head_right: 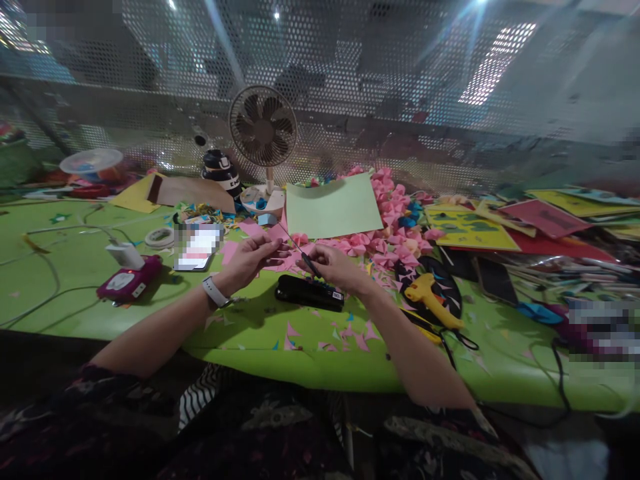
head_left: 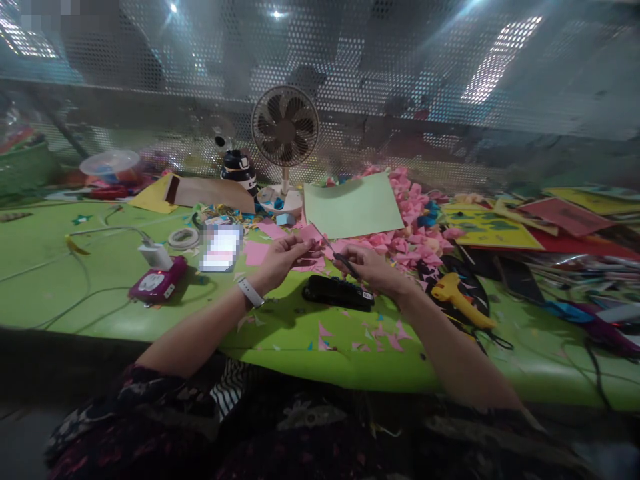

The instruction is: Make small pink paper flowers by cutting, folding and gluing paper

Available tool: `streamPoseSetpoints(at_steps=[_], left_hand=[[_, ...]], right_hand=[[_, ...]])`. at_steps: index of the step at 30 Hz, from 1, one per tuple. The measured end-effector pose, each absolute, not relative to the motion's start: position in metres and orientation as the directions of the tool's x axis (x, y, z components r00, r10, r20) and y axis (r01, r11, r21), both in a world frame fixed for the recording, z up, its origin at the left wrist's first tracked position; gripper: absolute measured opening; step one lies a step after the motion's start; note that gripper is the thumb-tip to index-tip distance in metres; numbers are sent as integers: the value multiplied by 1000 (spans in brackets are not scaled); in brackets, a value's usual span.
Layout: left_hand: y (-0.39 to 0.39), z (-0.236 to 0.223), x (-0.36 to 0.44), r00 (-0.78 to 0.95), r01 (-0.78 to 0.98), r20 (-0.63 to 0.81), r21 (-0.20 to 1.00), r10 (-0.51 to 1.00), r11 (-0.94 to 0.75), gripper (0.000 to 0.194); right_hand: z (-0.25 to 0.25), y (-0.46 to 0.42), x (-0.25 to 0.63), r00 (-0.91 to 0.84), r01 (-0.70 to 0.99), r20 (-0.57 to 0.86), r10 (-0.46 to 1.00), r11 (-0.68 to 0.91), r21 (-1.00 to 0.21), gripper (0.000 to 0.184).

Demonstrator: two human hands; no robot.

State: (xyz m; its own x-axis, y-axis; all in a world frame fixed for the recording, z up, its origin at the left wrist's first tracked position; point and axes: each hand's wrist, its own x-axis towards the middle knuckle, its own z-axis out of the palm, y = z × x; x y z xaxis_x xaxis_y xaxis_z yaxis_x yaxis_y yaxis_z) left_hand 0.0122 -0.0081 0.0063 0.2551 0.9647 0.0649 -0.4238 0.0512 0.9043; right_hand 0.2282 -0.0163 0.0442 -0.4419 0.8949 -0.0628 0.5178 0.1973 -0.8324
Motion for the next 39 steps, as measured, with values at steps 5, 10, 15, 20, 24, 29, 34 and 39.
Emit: streamPoseSetpoints(at_steps=[5, 10, 15, 20, 24, 29, 34, 39], left_hand=[[-8, 6, 12, 247, -418, 48, 907, 968, 61, 28], [-7, 6, 11, 230, -433, 42, 899, 972, 63, 27], [-4, 5, 8, 212, -413, 53, 910, 976, 40, 28], [-2, 5, 8, 190, -406, 47, 913, 981, 35, 30], [-3, 4, 9, 224, -384, 70, 923, 972, 22, 32], [-3, 2, 9, 249, -376, 77, 926, 965, 24, 35], [-2, 1, 8, 247, -390, 74, 920, 966, 29, 40], [-1, -1, 7, 230, -382, 76, 924, 970, 18, 41]], right_hand=[[44, -16, 228, -426, 548, -58, 903, 207, -811, 51], [42, -16, 228, -425, 541, -44, 904, 215, -813, 51], [45, -18, 227, -417, 525, -53, 908, 193, -829, 51], [49, -19, 227, -403, 516, -76, 912, 158, -842, 57], [48, -17, 228, -424, 551, -86, 902, 182, -814, 54], [47, -18, 229, -426, 549, -92, 900, 175, -818, 55], [52, -20, 225, -405, 552, -86, 910, 169, -817, 58], [50, -20, 224, -395, 568, -78, 915, 177, -804, 58]])
